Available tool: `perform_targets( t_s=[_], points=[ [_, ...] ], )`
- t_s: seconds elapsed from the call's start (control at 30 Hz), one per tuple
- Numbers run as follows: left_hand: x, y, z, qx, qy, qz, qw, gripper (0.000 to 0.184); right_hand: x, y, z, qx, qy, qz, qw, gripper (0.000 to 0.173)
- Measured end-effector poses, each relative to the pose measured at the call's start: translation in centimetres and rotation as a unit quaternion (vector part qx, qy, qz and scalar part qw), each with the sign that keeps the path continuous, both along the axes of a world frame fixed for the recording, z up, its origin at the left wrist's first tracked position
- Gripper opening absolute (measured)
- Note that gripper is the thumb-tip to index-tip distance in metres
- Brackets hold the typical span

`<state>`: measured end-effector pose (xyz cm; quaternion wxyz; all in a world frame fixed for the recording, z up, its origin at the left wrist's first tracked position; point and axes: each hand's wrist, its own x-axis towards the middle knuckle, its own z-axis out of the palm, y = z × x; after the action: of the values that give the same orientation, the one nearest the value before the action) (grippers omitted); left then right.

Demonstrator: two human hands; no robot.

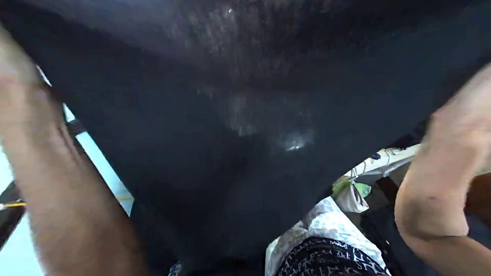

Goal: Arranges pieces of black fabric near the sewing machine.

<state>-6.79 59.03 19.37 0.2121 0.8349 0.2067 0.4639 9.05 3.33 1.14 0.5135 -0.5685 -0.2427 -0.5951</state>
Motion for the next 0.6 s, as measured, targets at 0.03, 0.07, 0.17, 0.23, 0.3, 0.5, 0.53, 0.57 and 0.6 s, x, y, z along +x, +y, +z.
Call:
perform_targets(
  t_s=[0.03,0.07,0.17,0.23,0.3,0.5,0.53,0.57,0.6],
  points=[
    [-0.2,-0.6,-1.6,0.016,0.059,0.027,0.998,0.045,-1.8,3.0,0.7,0.012,0.056,0.025,0.998,0.016],
    [-0.2,-1.1,-3.7,0.021,0.106,0.039,0.993,0.047,-5.1,5.9,2.3,-0.007,0.218,0.038,0.975,0.020],
    [0.7,-2.9,-12.2,-0.025,0.238,0.019,0.971,0.042,-7.9,10.0,-1.7,-0.172,0.471,0.108,0.859,0.040],
    [1.8,-4.6,-16.8,-0.045,0.285,-0.021,0.957,0.046,-8.1,11.0,-6.4,-0.228,0.506,0.143,0.820,0.037],
    [2.1,-9.3,-19.9,-0.013,0.280,-0.095,0.955,0.047,-7.9,11.8,-8.7,-0.243,0.490,0.137,0.826,0.029],
    [1.8,-26.9,-26.9,0.113,0.066,-0.360,0.924,0.020,-7.6,11.6,-10.5,-0.237,0.425,0.116,0.866,0.022],
    [2.1,-28.5,-28.0,0.112,0.044,-0.376,0.919,0.021,-7.7,11.3,-10.9,-0.222,0.432,0.119,0.866,0.025],
    [2.5,-29.5,-29.0,0.112,0.038,-0.379,0.918,0.022,-7.8,11.0,-11.5,-0.199,0.449,0.126,0.862,0.029],
    [3.0,-29.8,-30.0,0.111,0.054,-0.375,0.919,0.025,-8.1,10.7,-11.9,-0.175,0.477,0.140,0.850,0.034]
  ],
)
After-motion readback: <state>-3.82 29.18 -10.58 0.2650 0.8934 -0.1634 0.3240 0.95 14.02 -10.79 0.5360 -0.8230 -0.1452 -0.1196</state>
